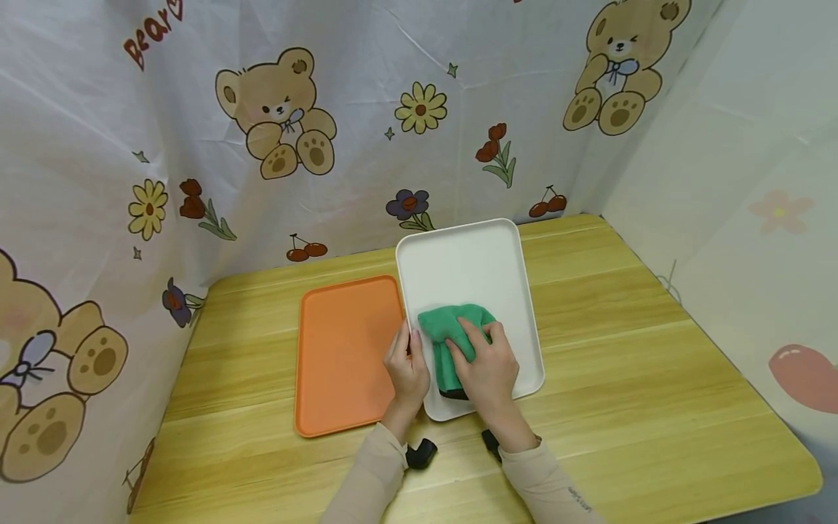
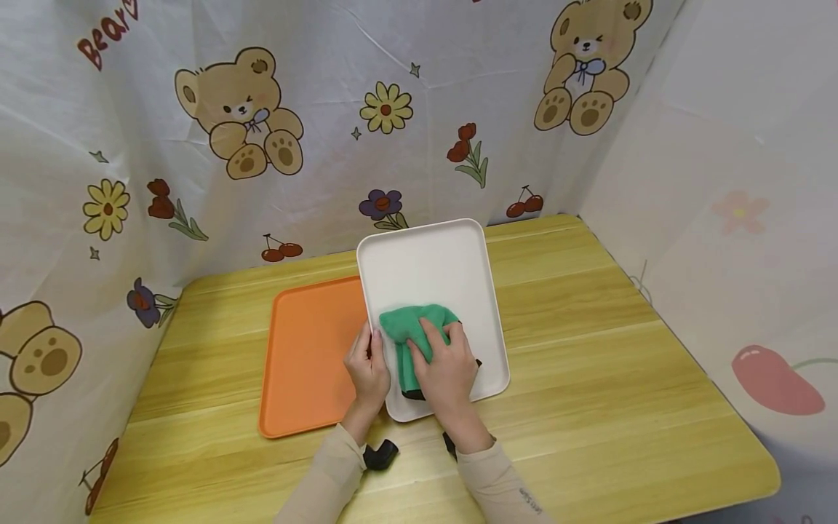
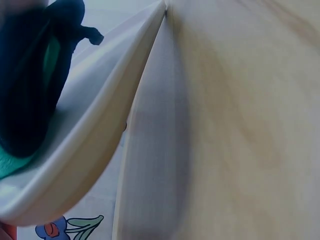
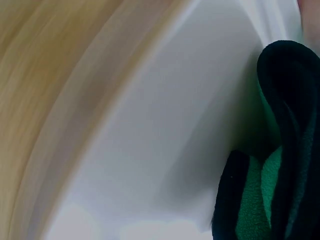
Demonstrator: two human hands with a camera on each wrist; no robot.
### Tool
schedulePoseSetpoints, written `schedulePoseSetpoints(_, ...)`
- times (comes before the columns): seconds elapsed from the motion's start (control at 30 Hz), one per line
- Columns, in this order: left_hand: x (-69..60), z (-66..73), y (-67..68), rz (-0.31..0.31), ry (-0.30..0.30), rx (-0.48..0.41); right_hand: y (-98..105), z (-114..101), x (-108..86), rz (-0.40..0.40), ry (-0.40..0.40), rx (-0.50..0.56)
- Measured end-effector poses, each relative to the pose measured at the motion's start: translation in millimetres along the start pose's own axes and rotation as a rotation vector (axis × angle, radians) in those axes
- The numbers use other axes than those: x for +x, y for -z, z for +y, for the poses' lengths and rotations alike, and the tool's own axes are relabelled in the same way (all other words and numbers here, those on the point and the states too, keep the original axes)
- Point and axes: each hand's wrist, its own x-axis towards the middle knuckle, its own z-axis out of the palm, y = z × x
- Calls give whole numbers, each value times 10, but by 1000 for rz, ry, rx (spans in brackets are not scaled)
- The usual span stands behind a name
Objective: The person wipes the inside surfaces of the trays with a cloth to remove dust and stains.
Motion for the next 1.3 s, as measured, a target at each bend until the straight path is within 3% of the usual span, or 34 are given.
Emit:
schedulePoseSetpoints(0.3,-5,0,6,-25,7,8,-5,-119,-56,-39,45,16)
schedulePoseSetpoints(0.63,-1,18,6,-13,-8,11,33,28,-45,-9,26,-2)
schedulePoseSetpoints(0.97,173,311,36,6,-2,28,83,259,-5,24,-40,-34)
schedulePoseSetpoints(1.3,6,47,9,-4,13,28,184,437,50,-1,-164,-47)
